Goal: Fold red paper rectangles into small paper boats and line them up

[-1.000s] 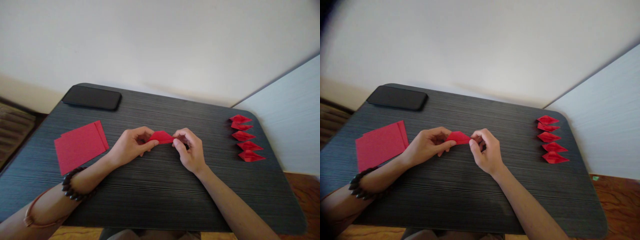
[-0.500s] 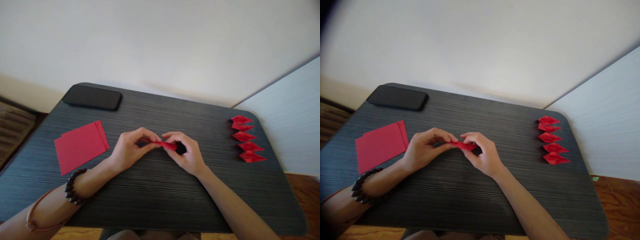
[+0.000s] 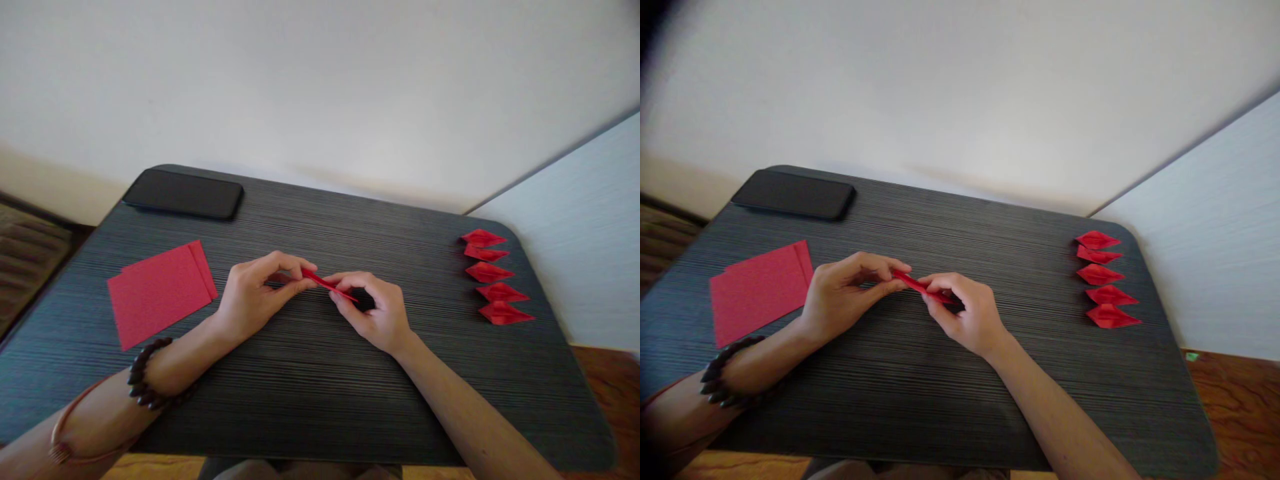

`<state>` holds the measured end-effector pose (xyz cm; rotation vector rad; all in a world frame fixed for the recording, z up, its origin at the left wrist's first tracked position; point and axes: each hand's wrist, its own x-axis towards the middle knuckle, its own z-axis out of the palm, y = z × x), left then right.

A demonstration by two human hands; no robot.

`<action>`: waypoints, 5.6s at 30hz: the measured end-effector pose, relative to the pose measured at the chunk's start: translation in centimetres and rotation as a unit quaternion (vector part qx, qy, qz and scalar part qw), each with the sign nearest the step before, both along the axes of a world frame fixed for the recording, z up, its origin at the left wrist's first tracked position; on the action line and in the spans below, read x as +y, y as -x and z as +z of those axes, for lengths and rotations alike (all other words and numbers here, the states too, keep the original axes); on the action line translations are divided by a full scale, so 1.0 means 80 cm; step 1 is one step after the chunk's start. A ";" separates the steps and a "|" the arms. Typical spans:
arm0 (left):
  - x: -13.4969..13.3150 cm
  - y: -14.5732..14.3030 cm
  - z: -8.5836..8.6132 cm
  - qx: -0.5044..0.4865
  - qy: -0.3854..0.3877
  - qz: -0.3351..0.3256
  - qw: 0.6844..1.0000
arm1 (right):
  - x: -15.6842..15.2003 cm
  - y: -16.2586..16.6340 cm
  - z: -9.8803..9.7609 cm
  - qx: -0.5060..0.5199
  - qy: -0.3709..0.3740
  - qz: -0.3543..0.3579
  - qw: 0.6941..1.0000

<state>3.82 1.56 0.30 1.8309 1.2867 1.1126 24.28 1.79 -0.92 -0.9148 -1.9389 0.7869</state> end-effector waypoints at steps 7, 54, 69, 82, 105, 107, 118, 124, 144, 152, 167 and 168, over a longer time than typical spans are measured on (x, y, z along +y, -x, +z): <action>0.000 0.000 -0.003 0.015 -0.040 0.007 0.999 | -0.001 0.001 0.001 0.010 0.012 -0.012 1.000; 0.006 -0.003 0.001 -0.053 0.121 -0.003 0.991 | 0.000 0.000 -0.004 -0.063 -0.038 -0.120 0.990; 0.002 0.003 0.004 0.050 -0.025 -0.017 0.998 | 0.005 -0.003 -0.011 0.041 0.111 -0.133 0.984; 0.018 0.003 0.004 -0.174 0.286 -0.050 0.941 | 0.003 -0.003 -0.004 -0.021 0.033 -0.120 0.992; 0.016 0.008 0.001 0.012 0.214 -0.121 0.969 | 0.003 -0.003 -0.006 -0.058 0.027 -0.121 0.991; 0.014 0.008 0.002 0.056 0.182 -0.109 0.976 | 0.003 -0.002 -0.005 -0.063 0.041 -0.115 0.990; 0.017 0.014 0.001 0.073 0.144 -0.018 0.987 | 0.007 -0.003 -0.008 0.061 0.156 -0.103 0.981; 0.019 0.015 0.001 0.081 0.172 -0.007 0.982 | 0.006 -0.004 -0.008 0.105 0.188 -0.103 0.971; 0.017 0.014 0.002 0.115 0.173 -0.022 0.978 | 0.003 -0.005 -0.001 0.030 0.173 -0.122 0.977; 0.019 0.012 0.009 0.081 0.187 -0.081 0.976 | 0.005 -0.001 -0.004 0.111 0.193 -0.112 0.968; 0.012 0.008 0.006 0.144 0.134 -0.163 0.967 | 0.003 -0.003 -0.001 0.054 0.193 -0.087 0.976; 0.012 0.007 0.007 0.140 0.136 -0.169 0.966 | 0.003 -0.004 -0.001 0.041 0.190 -0.085 0.977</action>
